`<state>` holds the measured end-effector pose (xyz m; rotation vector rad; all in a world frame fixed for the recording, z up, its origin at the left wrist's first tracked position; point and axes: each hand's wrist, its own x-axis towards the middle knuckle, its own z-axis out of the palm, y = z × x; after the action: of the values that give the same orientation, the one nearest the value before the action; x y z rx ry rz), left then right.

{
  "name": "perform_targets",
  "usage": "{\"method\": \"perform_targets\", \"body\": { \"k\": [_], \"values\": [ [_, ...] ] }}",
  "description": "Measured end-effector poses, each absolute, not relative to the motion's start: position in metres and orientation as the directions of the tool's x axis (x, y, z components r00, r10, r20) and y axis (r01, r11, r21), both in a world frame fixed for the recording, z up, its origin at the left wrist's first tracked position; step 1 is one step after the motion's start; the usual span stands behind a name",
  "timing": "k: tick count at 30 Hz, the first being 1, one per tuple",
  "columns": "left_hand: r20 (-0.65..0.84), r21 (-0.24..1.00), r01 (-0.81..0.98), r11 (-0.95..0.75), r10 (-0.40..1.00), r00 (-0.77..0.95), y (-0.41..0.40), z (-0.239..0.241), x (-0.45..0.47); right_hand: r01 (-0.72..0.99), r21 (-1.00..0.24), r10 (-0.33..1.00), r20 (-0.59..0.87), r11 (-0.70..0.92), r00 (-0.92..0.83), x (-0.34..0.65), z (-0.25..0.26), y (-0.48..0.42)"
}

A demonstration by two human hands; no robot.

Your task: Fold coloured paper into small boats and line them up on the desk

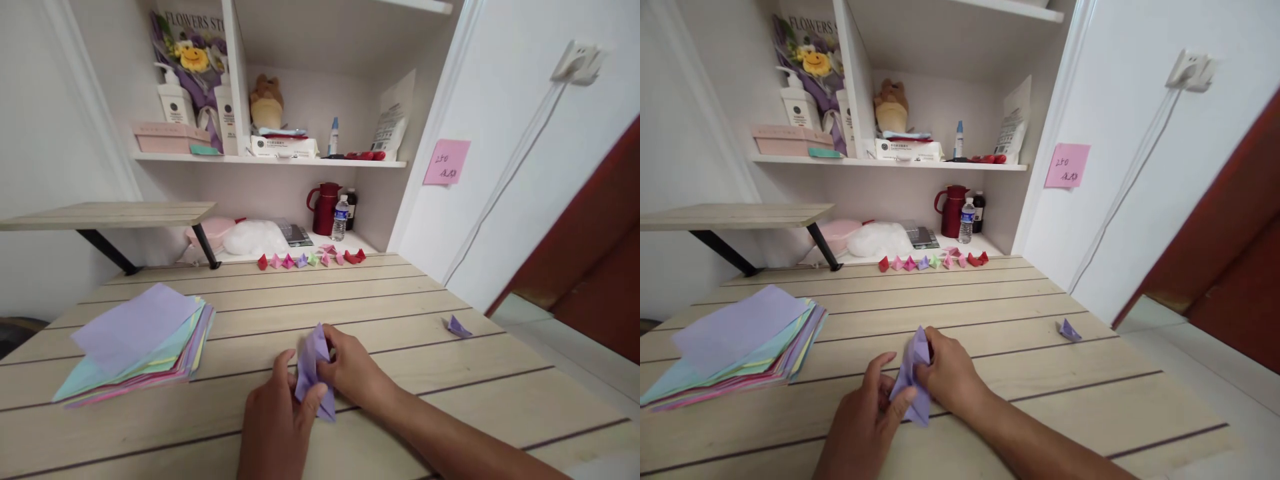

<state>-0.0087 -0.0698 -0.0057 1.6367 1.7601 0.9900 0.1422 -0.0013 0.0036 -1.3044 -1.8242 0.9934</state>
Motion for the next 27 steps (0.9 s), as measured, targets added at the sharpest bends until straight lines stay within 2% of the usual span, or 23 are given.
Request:
{"method": "perform_targets", "body": {
  "k": [3, 5, 8, 10, 15, 19, 22, 25, 27],
  "values": [
    [0.114, 0.649, 0.761, 0.007, 0.988, -0.105, -0.076, -0.005, -0.005, 0.549, -0.807, 0.951, 0.048, 0.218, -0.306, 0.141, 0.009, -0.014],
    [0.158, 0.557, 0.830, -0.001, 0.982, -0.105, -0.078, -0.008, -0.002, 0.662, -0.707, 0.946, 0.031, 0.248, -0.322, 0.143, 0.010, -0.021],
    [0.255, 0.496, 0.868, -0.036, 0.961, -0.106, -0.082, -0.015, 0.001, 0.763, -0.562, 0.933, 0.044, 0.318, -0.357, 0.146, 0.009, -0.027],
    [0.304, 0.484, 0.873, -0.059, 0.947, -0.104, -0.084, -0.019, 0.002, 0.756, -0.550, 0.921, 0.066, 0.354, -0.383, 0.148, 0.007, -0.028],
    [0.313, 0.561, 0.825, -0.075, 0.941, -0.127, -0.083, -0.022, 0.000, 0.735, -0.521, 0.891, 0.127, 0.434, -0.436, 0.152, 0.002, -0.030],
    [0.290, 0.761, 0.644, -0.074, 0.928, -0.236, -0.081, -0.018, -0.005, 0.744, -0.535, 0.903, 0.094, 0.401, -0.419, 0.153, 0.002, -0.029],
    [0.223, 0.869, 0.485, -0.095, 0.952, -0.212, -0.082, -0.014, -0.012, 0.733, -0.578, 0.913, 0.054, 0.360, -0.405, 0.155, 0.003, -0.025],
    [0.194, 0.871, 0.481, -0.097, 0.969, -0.155, -0.082, -0.015, -0.017, 0.711, -0.605, 0.909, 0.052, 0.359, -0.414, 0.158, 0.004, -0.022],
    [0.199, 0.814, 0.574, -0.093, 0.972, -0.124, -0.081, -0.018, -0.018, 0.687, -0.631, 0.904, 0.056, 0.361, -0.424, 0.160, 0.005, -0.022]
  ]
}}
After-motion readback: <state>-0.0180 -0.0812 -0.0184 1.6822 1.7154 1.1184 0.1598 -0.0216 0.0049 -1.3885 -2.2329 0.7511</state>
